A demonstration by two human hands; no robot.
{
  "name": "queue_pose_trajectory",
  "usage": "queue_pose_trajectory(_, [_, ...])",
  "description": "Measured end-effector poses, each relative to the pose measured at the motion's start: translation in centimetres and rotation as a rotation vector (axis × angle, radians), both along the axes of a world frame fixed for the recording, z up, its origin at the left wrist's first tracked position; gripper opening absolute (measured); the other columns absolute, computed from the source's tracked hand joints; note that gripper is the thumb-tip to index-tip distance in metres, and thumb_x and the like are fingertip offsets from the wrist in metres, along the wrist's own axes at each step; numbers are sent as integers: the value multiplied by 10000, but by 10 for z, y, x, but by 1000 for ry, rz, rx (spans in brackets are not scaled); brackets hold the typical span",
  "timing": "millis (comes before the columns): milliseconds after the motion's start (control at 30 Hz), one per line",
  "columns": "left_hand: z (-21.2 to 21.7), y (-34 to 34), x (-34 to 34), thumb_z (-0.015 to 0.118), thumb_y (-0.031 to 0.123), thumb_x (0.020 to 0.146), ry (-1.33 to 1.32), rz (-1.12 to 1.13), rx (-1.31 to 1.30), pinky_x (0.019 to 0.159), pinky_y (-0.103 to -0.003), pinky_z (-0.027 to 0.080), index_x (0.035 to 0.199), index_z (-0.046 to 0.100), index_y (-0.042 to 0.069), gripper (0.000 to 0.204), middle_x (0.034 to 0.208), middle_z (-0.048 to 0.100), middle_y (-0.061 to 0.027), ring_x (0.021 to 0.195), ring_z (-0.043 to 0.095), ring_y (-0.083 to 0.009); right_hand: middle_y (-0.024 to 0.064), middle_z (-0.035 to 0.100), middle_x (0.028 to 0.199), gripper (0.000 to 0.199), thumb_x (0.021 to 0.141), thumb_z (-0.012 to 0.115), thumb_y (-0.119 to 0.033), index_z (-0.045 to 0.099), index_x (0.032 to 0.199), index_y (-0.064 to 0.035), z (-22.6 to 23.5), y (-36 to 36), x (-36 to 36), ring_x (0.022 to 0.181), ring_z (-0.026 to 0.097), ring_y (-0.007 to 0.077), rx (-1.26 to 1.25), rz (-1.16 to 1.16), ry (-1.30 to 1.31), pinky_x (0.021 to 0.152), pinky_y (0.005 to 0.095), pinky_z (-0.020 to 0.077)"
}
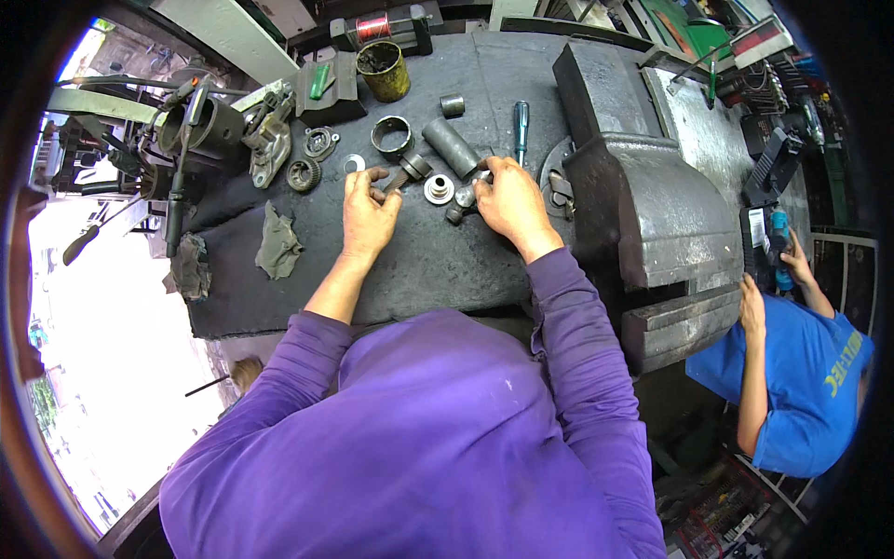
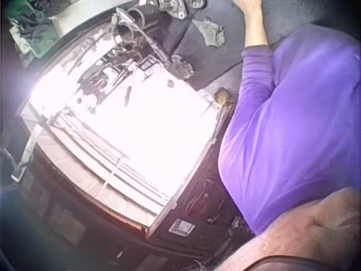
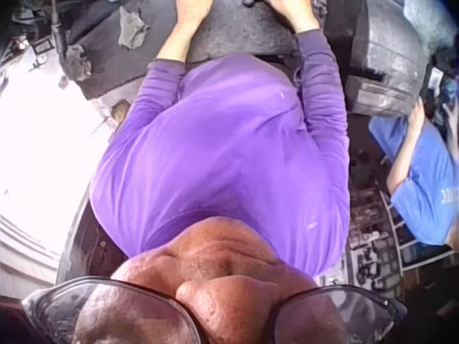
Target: The person uses a screwdriver to pry a ring from a cylindrical metal part, then hammers a bearing into the part. They inspect the assembly, use a hammer and a socket wrench to press-fit components, and repeatedly tap and check the fit of the bearing within the housing.
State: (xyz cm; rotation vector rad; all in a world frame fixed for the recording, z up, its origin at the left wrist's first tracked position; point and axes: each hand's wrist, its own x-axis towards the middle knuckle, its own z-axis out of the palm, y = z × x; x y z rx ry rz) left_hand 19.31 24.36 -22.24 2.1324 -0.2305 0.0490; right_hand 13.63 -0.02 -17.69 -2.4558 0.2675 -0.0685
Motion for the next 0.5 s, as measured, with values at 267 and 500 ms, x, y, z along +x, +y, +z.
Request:
queue_pose_trajectory(267, [16,-14,-8,781,106,849,-92,-285,201,870,-488,612,1346,656,134,513,1269,571,-150,1010,712,-361,225,705,1126,301,960,717,-171,721,1191,21,-18,1,-47,1102,682,425,4,-31,23,960,484,538])
queue_pose_trajectory(500, [14,-36,11,747,93,847,-125,-491,599,867,-495,614,1268,651,127,433,1154,614,-152,1044,716,-369,213,690,1117,293,963,718,-173,724,1183,21,-21,-5,-62,1089,674,417,-18,-21,22,941,491,535])
